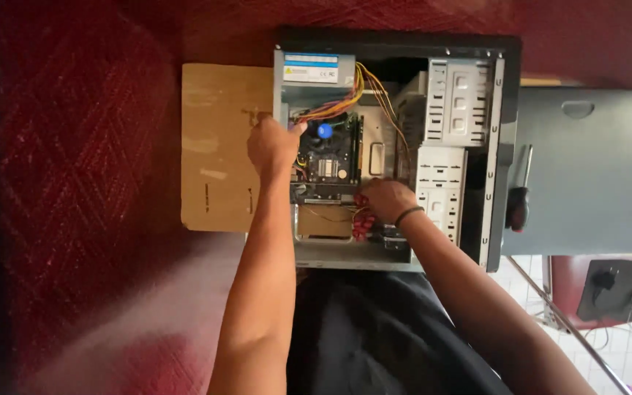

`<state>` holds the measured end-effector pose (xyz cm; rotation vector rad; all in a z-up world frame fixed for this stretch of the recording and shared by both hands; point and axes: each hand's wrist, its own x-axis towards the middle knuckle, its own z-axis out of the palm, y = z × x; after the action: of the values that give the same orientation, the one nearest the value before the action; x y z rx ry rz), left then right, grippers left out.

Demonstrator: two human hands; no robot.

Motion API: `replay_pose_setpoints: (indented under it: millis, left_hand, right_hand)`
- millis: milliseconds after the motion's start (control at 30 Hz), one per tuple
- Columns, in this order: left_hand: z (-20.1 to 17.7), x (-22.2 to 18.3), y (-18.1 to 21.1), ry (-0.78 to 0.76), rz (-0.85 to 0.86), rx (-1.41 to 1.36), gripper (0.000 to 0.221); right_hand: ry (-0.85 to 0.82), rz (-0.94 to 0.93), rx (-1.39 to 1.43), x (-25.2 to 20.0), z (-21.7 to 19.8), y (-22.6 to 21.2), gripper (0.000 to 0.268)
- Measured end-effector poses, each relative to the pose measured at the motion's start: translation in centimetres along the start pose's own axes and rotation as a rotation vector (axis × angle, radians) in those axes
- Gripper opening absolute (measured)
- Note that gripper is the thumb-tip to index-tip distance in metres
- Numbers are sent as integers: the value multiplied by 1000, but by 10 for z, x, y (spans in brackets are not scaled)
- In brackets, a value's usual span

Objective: The person is installing RAM modules and connecting internal power cables inside a desktop computer case after handling screws.

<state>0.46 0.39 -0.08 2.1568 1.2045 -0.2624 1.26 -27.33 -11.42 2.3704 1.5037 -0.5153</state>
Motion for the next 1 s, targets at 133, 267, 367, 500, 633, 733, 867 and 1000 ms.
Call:
replay_pose_setpoints:
  millis: [133,267,367,500,633,733,867,1000]
  left_hand:
    - [-1,-8,-1,26,7,24,56]
    - [1,-3,-3,29,10,21,58]
    - [-1,-1,-2,58,28,31,53]
    - [3,-2,-4,56,38,42,56]
    - [5,0,-8,68,53,24,61]
    - [9,1,-8,64,43,49,59]
    - [13,3,-11,85,43,54,64]
    - [15,7,-15,92,41,68,64]
  right_hand:
    - [-63,85,21,-14,-14,-15,26]
    - [77,161,237,-3,30,-13,28]
    - [51,153,162,0,36,-12,35]
    - [55,156,48,3,49,-16,19]
    - [53,128,-335,-11,4,-25,14]
    - [132,135,-21,1,40,-18,15]
    - [134,63,-54,23,77,-5,19]
    - [159,-177,-312,24,83,1,26]
